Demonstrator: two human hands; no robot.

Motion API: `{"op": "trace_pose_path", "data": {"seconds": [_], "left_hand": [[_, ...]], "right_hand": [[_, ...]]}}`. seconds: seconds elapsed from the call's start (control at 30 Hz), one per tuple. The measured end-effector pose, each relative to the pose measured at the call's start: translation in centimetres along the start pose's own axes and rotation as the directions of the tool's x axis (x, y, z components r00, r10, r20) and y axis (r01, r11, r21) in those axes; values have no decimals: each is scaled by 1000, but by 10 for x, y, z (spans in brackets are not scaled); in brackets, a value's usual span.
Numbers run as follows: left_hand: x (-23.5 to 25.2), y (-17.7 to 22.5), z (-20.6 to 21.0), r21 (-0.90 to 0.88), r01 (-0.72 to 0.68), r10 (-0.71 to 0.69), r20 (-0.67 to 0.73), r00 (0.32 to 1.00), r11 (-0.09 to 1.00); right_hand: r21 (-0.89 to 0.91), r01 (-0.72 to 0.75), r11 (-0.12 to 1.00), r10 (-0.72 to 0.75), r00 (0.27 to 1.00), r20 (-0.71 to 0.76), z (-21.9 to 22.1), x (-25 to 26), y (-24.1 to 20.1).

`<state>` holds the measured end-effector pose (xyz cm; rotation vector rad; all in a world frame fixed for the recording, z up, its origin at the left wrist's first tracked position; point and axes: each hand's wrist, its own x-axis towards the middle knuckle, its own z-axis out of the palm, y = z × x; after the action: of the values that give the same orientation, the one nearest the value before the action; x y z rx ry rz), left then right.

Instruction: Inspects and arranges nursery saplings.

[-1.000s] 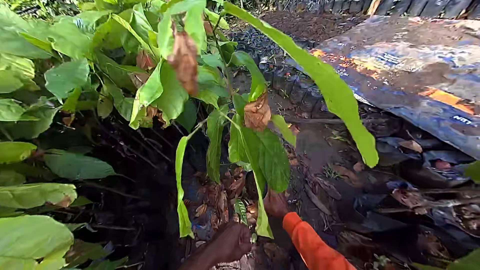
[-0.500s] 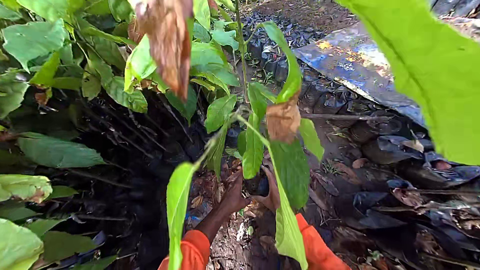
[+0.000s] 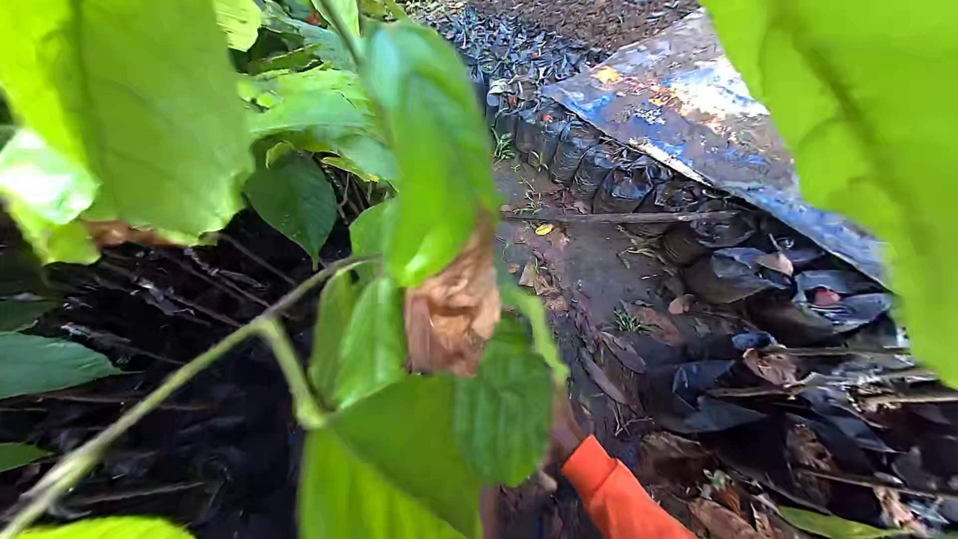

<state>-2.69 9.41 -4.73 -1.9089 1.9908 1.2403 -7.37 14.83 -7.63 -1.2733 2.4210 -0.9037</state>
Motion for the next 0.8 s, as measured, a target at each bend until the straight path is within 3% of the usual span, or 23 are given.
{"op": "trace_pose_path", "data": {"seconds": [0.03, 0.1, 0.17, 0.27, 0.33, 0.43, 0.53, 0.63, 0.7, 0.8], "left_hand": [[1, -5, -3, 48, -7, 5, 41, 999, 999], [12, -33, 1, -114, -147, 143, -43, 989, 983], [28, -67, 15, -294, -405, 340, -247, 907, 866], [25, -78, -1, -479, -590, 485, -336, 807, 650], [17, -76, -16, -487, -683, 571, -381, 727, 544], [2, -73, -35, -464, -786, 686, -411, 600, 409], [-8, -68, -46, -491, -837, 760, -442, 477, 240], [-20, -67, -57, -622, -776, 814, -394, 427, 106], [-33, -66, -66, -674, -734, 836, -351, 421, 87], [-56, -66, -82, -675, -724, 843, -301, 445, 141]], "right_hand": [[10, 21, 1000, -20, 999, -45, 3, -1, -1], [21, 79, 997, -76, 990, -122, 8, -5, -2], [66, 156, 986, -138, 966, -216, 0, -15, -5], [228, 229, 946, -167, 950, -264, -30, -24, -7], [318, 258, 912, -178, 949, -259, -48, -22, -6], [459, 238, 856, -194, 971, -140, -70, -18, -9], [573, 295, 765, -245, 955, -164, -82, -19, -21], [598, 371, 710, -288, 929, -234, -92, -23, -31], [608, 406, 682, -310, 914, -263, -98, -25, -33], [624, 442, 645, -331, 897, -293, -105, -26, -35]]}}
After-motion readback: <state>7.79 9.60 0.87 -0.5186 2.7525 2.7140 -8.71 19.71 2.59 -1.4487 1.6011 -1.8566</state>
